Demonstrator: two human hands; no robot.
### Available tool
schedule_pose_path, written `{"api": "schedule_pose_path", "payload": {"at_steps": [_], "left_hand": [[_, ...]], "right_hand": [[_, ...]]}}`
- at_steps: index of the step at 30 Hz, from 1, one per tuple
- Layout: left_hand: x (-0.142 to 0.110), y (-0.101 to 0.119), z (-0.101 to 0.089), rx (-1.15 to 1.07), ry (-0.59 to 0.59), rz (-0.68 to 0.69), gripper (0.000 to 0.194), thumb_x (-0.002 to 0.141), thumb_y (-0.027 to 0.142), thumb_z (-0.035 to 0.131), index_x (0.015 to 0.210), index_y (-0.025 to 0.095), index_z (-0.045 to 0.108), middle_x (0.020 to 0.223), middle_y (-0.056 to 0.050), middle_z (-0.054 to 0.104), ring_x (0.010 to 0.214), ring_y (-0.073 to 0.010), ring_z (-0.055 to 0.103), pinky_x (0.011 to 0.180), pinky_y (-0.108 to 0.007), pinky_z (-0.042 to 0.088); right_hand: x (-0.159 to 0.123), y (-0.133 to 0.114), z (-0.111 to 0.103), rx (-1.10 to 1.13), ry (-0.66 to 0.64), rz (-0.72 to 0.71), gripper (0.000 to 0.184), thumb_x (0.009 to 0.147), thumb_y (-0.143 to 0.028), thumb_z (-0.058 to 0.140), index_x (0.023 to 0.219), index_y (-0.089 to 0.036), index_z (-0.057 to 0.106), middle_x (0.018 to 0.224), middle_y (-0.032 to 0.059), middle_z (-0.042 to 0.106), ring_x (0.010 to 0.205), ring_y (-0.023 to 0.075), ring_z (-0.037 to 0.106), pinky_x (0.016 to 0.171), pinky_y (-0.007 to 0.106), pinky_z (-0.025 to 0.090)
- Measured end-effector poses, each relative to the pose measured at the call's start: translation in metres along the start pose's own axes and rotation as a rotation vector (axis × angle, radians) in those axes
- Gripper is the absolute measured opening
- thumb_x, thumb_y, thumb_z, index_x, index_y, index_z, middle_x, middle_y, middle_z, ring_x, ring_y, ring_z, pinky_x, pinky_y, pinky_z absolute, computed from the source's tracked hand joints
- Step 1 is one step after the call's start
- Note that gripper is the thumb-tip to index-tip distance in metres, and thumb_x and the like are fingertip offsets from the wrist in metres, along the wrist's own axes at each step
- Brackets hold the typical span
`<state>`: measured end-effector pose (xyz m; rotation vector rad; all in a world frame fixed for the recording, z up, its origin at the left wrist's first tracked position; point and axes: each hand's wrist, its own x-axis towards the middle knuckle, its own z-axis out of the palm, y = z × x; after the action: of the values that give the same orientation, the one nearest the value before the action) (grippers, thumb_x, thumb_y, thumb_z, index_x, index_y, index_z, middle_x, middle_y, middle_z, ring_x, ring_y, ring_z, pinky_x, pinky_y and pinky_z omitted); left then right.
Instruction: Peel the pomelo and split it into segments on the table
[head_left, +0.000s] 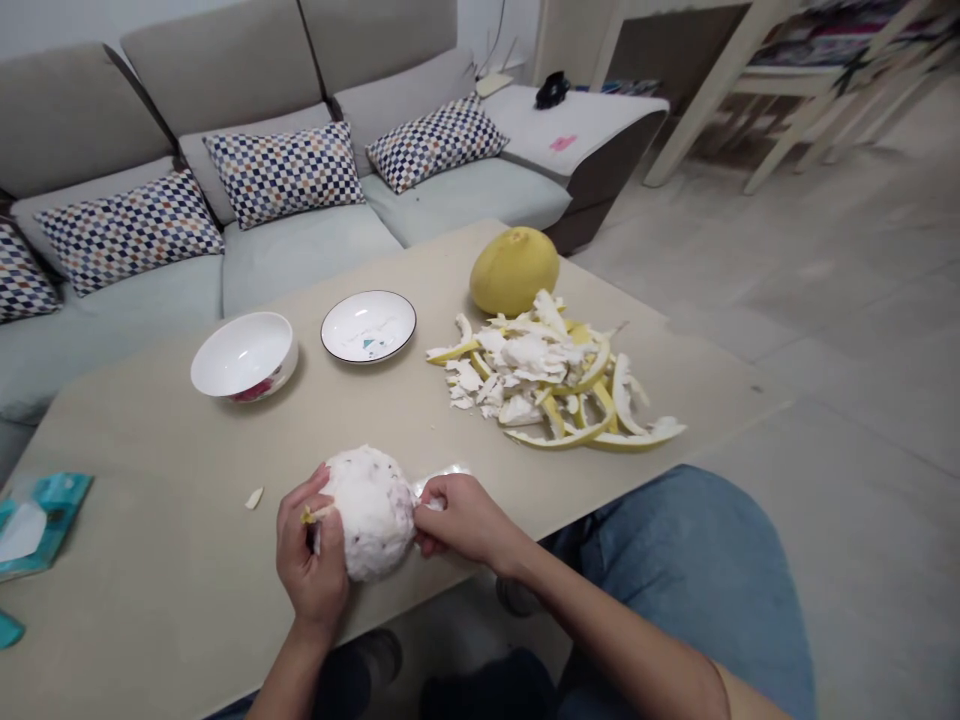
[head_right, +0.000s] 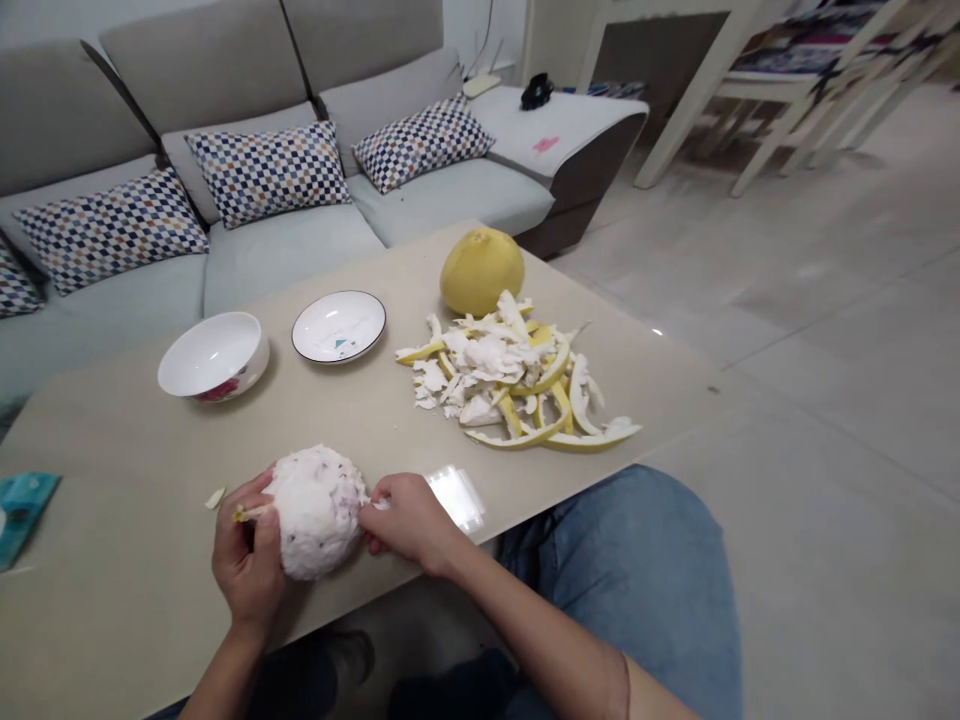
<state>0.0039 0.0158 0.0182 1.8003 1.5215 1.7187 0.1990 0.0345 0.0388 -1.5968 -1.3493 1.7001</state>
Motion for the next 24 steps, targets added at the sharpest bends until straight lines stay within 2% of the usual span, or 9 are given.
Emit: {"api": "schedule_pose_path", "payload": {"at_steps": [4, 7, 13, 20, 24], "left_hand": [[-0.0011, -0.0029, -0.0021, -0.008, 0.006, -0.021, 0.006, 0.092, 0.023, 0.057, 0.090, 0.020, 0.062, 0.113, -0.007, 0.067, 0.110, -0.0215, 0.064, 0.095, -0.036, 0.048], [-0.0002, -0.0022, -0.0014, -0.001, -0.002, -0.005, 0.007, 0.092, 0.022, 0.057, 0.089, 0.020, 0.062, 0.113, -0.007, 0.067, 0.111, -0.0218, 0.064, 0.096, -0.036, 0.049], [0.0006, 0.0000, 0.0003, -0.013, 0.008, 0.012, 0.006, 0.091, 0.020, 0.057, 0.090, 0.020, 0.063, 0.113, -0.006, 0.068, 0.112, -0.0218, 0.064, 0.098, -0.037, 0.048], [-0.0001, -0.0031, -0.0015, -0.008, 0.031, -0.015, 0.007, 0.092, 0.023, 0.057, 0.089, 0.020, 0.062, 0.111, -0.006, 0.068, 0.108, -0.0208, 0.065, 0.095, -0.036, 0.049], [-0.0009, -0.0037, -0.0016, -0.017, 0.020, -0.036, 0.006, 0.092, 0.023, 0.057, 0.092, 0.020, 0.062, 0.112, -0.006, 0.068, 0.110, -0.0215, 0.065, 0.096, -0.037, 0.049]], "right_hand": [[-0.0050, -0.0026, -0.0033, -0.260, 0.095, -0.152, 0.013, 0.077, -0.023, 0.059, 0.076, -0.019, 0.071, 0.058, 0.0009, 0.070, 0.056, 0.0153, 0.061, 0.053, 0.023, 0.038], [-0.0047, -0.0031, -0.0010, -0.348, 0.173, -0.208, 0.013, 0.076, -0.019, 0.060, 0.073, -0.019, 0.073, 0.066, 0.0025, 0.072, 0.064, 0.0157, 0.061, 0.058, 0.023, 0.037], [0.0013, 0.0012, 0.0059, -0.232, 0.195, -0.145, 0.013, 0.074, -0.015, 0.060, 0.064, -0.018, 0.068, 0.059, 0.0019, 0.070, 0.057, 0.0142, 0.058, 0.055, 0.022, 0.036], [0.0008, 0.0040, -0.0037, -0.189, 0.090, -0.193, 0.014, 0.078, -0.022, 0.059, 0.078, -0.019, 0.073, 0.060, 0.0005, 0.072, 0.059, 0.0153, 0.062, 0.058, 0.022, 0.041], [0.0023, 0.0010, 0.0002, -0.223, 0.171, -0.159, 0.010, 0.073, -0.017, 0.062, 0.068, -0.019, 0.070, 0.062, 0.0016, 0.072, 0.066, 0.0163, 0.064, 0.062, 0.022, 0.041]]}}
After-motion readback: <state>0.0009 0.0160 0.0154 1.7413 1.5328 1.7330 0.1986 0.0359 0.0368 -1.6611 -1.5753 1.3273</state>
